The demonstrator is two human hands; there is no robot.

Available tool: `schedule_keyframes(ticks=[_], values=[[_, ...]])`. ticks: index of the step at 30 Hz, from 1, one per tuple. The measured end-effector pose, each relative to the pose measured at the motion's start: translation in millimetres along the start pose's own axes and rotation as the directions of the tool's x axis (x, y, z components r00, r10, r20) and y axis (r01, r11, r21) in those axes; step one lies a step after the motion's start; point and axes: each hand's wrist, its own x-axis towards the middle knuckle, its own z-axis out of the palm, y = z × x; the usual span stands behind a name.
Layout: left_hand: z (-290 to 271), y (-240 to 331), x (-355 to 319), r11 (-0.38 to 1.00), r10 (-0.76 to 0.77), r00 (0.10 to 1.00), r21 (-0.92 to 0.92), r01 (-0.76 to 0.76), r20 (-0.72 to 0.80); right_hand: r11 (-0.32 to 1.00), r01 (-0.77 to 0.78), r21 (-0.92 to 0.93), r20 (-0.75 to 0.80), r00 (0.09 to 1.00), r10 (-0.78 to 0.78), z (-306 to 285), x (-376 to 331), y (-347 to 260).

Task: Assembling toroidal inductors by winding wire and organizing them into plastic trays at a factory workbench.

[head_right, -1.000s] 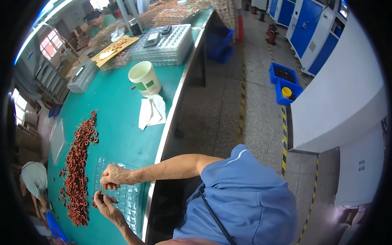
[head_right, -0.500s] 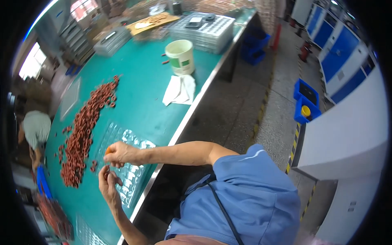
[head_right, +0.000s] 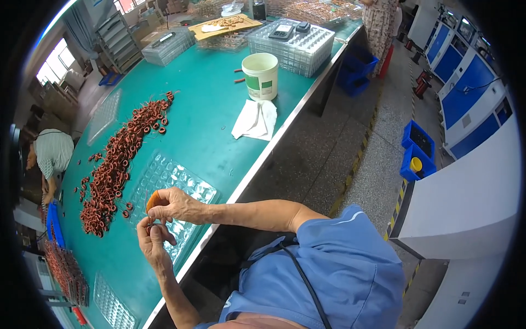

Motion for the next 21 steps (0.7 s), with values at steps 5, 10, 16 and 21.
schedule_keyframes(ticks=[5,10,16,21], values=[[5.4,-4.2,-11.0,0.999,0.038,0.989,0.009,-0.037,-0.143,0.896,0.254,-0.363,-0.033,0.958,-0.285,7.0,-3.3,2.9],[29.5,6.7,3.1,0.996,-0.03,0.994,-0.087,0.021,-0.106,0.976,0.121,-0.181,-0.191,0.969,-0.155,0.3,-10.0,-13.2],[26.6,13.6,-1.7,0.955,-0.105,0.993,-0.283,0.085,-0.056,0.968,0.189,-0.167,-0.125,0.969,-0.211,5.3,-13.1,-14.8],[35.9,11.9,5.1,0.982,-0.161,0.984,-0.111,0.152,-0.081,0.952,0.05,-0.303,-0.153,0.983,-0.101,-7.0,-4.8,-24.3]])
